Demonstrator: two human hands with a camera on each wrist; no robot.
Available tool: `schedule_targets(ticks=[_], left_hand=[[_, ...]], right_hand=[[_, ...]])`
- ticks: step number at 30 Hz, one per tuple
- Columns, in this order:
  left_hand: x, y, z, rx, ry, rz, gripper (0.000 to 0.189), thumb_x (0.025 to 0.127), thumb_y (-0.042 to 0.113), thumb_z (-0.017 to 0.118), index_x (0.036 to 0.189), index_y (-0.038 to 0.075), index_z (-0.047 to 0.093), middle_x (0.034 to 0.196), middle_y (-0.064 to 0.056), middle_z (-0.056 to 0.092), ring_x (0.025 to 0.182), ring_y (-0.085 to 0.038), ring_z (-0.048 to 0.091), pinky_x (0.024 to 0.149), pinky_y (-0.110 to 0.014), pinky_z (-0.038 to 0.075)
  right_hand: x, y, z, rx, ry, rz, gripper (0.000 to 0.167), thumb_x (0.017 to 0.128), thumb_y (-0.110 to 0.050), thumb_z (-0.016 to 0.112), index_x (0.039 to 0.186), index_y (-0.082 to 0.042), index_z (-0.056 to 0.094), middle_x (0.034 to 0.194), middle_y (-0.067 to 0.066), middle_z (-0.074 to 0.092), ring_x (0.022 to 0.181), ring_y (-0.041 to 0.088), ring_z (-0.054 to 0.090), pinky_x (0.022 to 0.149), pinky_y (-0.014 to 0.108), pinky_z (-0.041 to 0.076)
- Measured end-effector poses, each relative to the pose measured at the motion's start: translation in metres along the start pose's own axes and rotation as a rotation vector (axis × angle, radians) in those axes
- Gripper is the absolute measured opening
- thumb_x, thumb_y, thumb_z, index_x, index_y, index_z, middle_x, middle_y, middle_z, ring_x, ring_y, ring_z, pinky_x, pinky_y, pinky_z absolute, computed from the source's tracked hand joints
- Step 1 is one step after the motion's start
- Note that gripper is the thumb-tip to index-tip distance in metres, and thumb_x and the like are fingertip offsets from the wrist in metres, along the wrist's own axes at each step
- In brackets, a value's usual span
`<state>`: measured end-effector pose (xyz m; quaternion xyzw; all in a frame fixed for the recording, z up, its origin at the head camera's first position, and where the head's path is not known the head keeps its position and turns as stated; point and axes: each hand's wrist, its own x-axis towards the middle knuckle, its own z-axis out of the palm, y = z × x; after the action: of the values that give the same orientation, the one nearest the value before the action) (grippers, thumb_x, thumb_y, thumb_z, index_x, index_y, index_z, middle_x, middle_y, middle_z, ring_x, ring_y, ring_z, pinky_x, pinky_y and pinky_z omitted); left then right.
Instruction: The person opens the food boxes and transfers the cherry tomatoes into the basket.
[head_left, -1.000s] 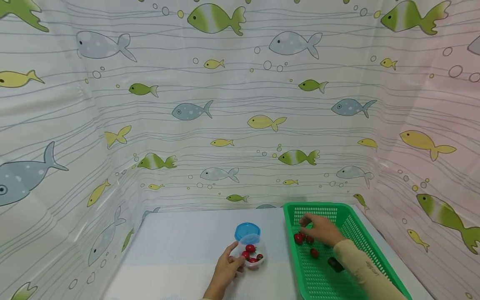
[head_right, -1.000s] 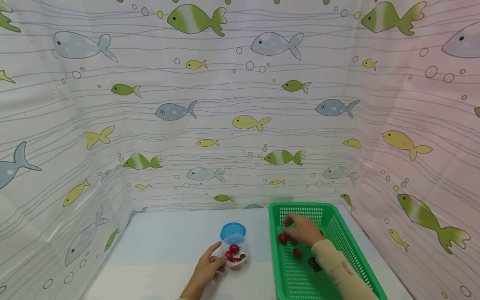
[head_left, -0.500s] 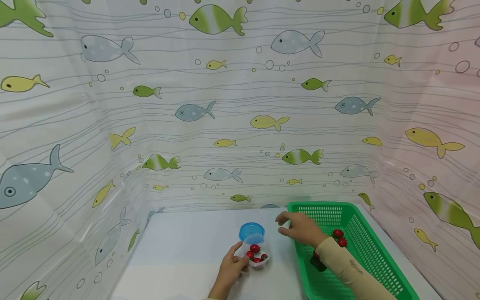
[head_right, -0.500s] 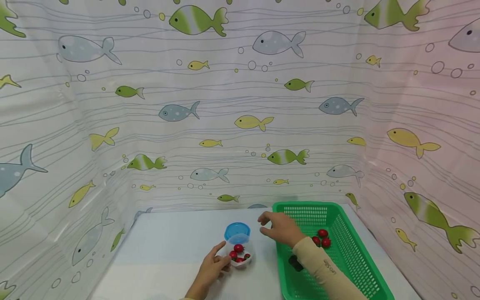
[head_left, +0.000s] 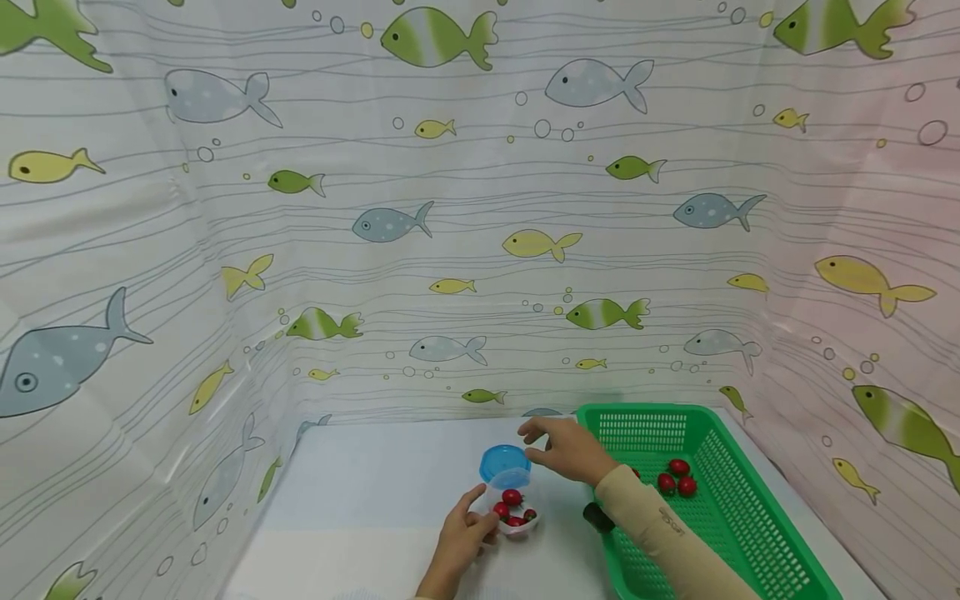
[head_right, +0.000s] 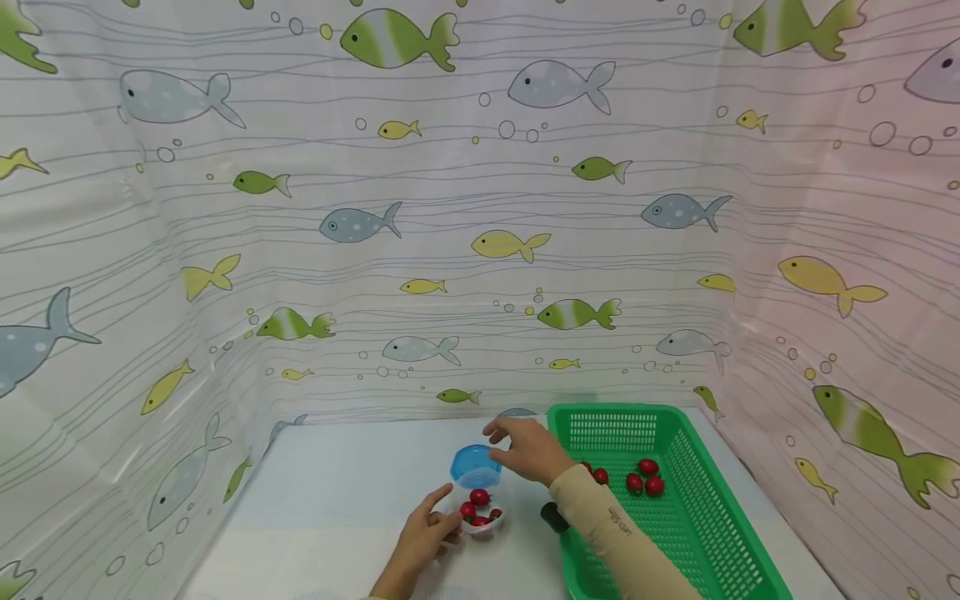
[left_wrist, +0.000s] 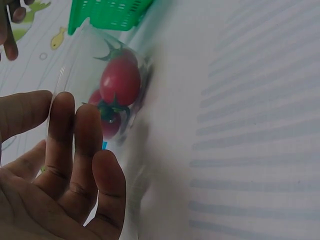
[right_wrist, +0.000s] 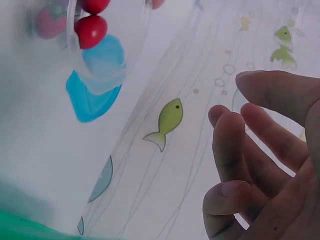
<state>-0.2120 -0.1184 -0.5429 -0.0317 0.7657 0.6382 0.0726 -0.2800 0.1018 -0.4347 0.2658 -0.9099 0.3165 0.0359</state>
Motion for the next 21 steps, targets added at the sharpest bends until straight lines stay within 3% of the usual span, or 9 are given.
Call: schedule_targets(ticks=[8, 21], left_hand=[[-0.001, 0.0, -0.001, -0.005, -0.012, 0.007, 0.064, 0.098, 0.023, 0.067, 0.153, 0.003, 0.04, 0.082, -0.003, 0.068, 0.075, -0.02, 0.068, 0.064, -0.034, 0.049], [-0.002, 0.0, -0.001, -0.007, -0.015, 0.02, 0.063, 0.098, 0.023, 0.066, 0.153, 0.003, 0.04, 0.082, -0.003, 0.068, 0.074, -0.019, 0.068, 0.063, -0.034, 0.049]], right_hand=[[0.009, -0.001, 0.021, 0.041, -0.083, 0.027, 0.024, 0.093, -0.019, 0.074, 0.116, -0.016, 0.072, 0.106, 0.004, 0.074, 0.095, 0.023, 0.068, 0.081, 0.043, 0.056], [0.01, 0.001, 0.049, -0.013, -0.163, 0.067, 0.022, 0.089, -0.014, 0.077, 0.11, -0.011, 0.075, 0.102, 0.006, 0.075, 0.097, 0.028, 0.068, 0.078, 0.047, 0.057]])
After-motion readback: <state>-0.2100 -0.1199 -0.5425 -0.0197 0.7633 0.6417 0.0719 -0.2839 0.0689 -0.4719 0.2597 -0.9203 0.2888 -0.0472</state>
